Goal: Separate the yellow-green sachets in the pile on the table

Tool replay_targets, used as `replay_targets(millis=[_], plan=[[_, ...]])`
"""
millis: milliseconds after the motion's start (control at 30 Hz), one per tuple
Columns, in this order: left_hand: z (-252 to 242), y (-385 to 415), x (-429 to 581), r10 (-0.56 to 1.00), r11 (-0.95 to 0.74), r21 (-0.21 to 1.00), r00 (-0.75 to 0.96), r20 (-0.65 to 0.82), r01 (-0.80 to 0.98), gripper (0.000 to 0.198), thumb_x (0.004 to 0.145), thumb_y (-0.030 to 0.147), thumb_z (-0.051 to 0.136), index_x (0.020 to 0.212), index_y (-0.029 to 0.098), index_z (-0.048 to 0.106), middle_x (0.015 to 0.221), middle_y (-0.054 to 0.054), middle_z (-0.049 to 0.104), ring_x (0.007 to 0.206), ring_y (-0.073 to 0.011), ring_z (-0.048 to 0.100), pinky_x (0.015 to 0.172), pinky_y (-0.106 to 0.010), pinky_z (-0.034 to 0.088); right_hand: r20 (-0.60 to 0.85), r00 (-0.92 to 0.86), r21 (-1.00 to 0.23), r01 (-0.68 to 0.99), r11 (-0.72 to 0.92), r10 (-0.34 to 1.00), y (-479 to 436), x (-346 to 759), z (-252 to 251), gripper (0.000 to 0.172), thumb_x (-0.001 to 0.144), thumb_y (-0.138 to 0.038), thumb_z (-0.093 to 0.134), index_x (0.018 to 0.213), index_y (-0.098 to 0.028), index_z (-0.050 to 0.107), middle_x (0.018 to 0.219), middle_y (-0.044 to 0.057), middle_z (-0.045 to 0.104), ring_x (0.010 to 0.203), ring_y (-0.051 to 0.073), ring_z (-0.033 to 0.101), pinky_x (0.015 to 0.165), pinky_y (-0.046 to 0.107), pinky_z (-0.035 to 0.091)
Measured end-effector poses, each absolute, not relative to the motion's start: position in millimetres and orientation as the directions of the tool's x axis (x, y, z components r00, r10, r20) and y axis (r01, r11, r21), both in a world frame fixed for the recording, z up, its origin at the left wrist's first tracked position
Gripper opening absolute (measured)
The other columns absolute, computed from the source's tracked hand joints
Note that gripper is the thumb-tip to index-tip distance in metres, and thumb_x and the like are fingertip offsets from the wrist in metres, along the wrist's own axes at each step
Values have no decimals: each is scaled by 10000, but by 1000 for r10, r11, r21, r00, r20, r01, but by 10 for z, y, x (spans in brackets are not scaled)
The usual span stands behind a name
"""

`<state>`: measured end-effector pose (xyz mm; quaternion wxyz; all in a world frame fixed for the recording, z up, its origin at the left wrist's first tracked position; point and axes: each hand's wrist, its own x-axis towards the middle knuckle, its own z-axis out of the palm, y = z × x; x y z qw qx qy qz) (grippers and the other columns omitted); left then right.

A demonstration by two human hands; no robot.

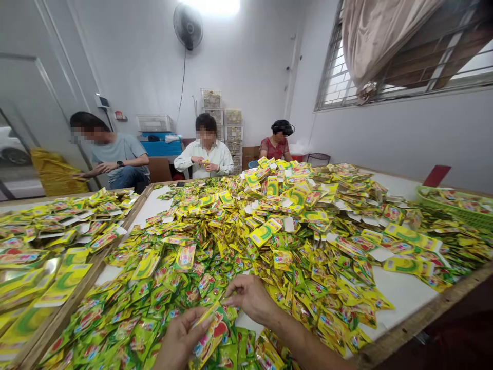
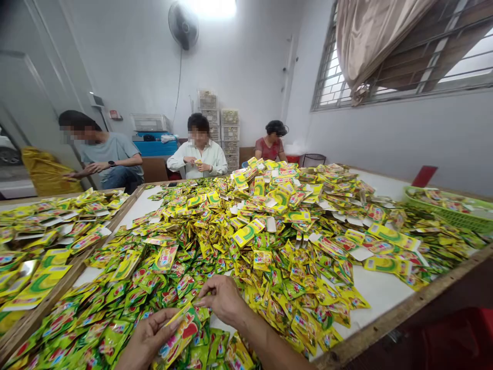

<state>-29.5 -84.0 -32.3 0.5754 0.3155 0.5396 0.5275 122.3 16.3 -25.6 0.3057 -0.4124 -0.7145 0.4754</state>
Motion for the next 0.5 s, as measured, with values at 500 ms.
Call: replay_targets(millis=[500], plan=[[-242, -839, -246, 947, 265, 901, -83, -310, -342, 306, 547, 355, 760, 770, 153, 703, 691, -46, 720, 706, -223, 646, 648, -284, 485, -94, -733, -991, 131, 4, 674, -114, 1225, -118, 511, 674, -225, 641, 1133, -229, 416, 486, -124, 344, 426, 49, 292, 416, 163, 213]])
